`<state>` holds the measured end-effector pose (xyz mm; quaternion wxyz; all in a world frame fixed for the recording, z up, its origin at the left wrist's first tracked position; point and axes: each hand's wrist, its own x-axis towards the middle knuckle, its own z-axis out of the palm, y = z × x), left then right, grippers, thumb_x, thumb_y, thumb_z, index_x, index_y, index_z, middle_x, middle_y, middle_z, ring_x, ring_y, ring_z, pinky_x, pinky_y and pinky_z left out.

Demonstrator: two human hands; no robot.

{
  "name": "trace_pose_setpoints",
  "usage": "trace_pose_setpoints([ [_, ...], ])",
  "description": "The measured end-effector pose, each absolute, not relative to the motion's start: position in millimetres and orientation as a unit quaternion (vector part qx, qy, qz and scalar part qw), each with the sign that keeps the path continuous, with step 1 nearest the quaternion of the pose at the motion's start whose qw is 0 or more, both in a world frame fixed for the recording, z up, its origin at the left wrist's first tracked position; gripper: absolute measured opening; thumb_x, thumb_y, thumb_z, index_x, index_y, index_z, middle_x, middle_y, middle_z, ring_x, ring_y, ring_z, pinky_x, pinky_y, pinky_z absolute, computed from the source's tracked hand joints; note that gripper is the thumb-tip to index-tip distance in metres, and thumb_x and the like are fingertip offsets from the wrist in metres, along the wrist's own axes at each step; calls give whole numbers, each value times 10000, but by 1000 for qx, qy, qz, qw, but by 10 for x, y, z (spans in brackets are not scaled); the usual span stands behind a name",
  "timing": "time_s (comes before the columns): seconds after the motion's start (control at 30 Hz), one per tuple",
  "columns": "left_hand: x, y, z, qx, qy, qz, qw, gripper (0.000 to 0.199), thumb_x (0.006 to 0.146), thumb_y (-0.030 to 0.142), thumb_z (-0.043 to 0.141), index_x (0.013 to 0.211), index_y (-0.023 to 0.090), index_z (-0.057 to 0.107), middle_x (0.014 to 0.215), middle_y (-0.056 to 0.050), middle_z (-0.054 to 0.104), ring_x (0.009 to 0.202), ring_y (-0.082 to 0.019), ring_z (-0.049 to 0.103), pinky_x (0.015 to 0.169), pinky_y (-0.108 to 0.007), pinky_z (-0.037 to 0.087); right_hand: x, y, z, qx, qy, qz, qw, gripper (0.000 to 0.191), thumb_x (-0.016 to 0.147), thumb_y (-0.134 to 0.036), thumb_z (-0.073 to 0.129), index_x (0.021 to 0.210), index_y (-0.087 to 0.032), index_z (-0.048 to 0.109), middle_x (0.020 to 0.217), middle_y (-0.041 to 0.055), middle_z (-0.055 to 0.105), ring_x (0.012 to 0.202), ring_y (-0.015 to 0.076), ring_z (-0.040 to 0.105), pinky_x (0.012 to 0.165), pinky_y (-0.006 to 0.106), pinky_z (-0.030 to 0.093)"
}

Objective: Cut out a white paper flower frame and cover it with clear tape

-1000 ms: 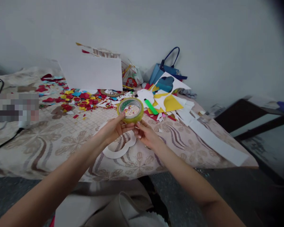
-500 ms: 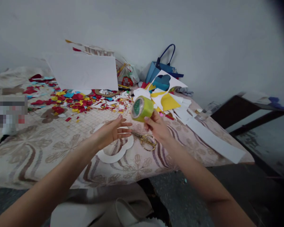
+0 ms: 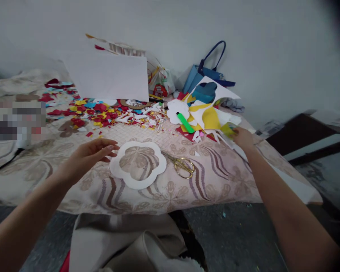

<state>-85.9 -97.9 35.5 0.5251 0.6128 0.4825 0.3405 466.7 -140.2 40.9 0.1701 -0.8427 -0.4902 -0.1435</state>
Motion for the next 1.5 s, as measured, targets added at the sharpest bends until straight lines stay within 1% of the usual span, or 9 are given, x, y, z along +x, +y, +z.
trace_pose_setpoints([
  [0.13,-932,-956,233,609,528,349,479,404,636,435,744,921,163,655,910,-64,677,773,-188,641,610,-264,514,4253,-1539,397,-818,-512,-144,217,274,874,-253,459,1081,-108,564,1029,226,603,943,272,582,796,418,439],
  [0.27,-981,-929,119,611,547,361,445,408,617,408,743,925,160,642,869,-52,656,711,-169,613,581,-270,510,3506,-1779,263,-717,-672,21,185,152,833,-373,560,881,-234,600,815,37,654,690,152,597,637,272,453],
  [0.33,-993,-906,71,625,549,356,426,410,628,415,731,936,162,636,882,-56,649,687,-167,607,556,-270,499,3173,-1869,154,-624,-758,135,136,173,818,-389,580,890,-231,581,799,24,638,689,160,587,621,284,437],
  [0.6,-926,-762,-45,698,555,279,356,467,686,500,675,1026,192,593,792,-52,665,686,-212,637,594,-297,461,2816,-1820,29,-624,-764,119,110,237,760,-412,642,835,-220,523,780,21,602,668,164,546,594,288,382],
  [0.77,-844,-725,-36,687,530,282,410,570,596,385,764,1068,186,514,716,-13,650,679,-211,630,604,-298,452,2717,-1848,10,-618,-766,128,120,171,810,-367,576,779,-224,488,761,25,594,692,177,559,612,297,390],
  [1.03,-761,-746,226,551,533,372,524,450,543,186,807,937,163,592,784,2,626,649,-122,596,539,-212,443,2854,-1874,29,-626,-715,206,232,114,861,-332,466,886,-227,500,782,33,611,682,178,571,633,316,425],
  [1.3,-922,-420,516,452,455,449,622,179,784,-23,571,886,111,631,721,10,696,640,-73,602,618,-158,486,3009,-1912,294,-574,-595,387,408,224,851,-428,552,942,-224,533,692,-28,485,595,117,471,538,258,369],
  [1.43,-878,-221,628,400,417,508,638,147,870,0,499,895,95,609,703,29,685,674,-60,595,683,-148,496,2653,-2058,144,-469,-543,553,423,285,814,-492,598,906,-226,549,779,10,607,738,165,608,693,337,468],
  [1.5,-826,-129,669,382,414,525,639,140,898,25,480,913,107,593,683,53,678,714,-56,594,705,-141,497,2467,-1992,30,-413,-522,646,374,307,807,-508,601,886,-213,570,814,36,650,813,198,648,782,407,487],
])
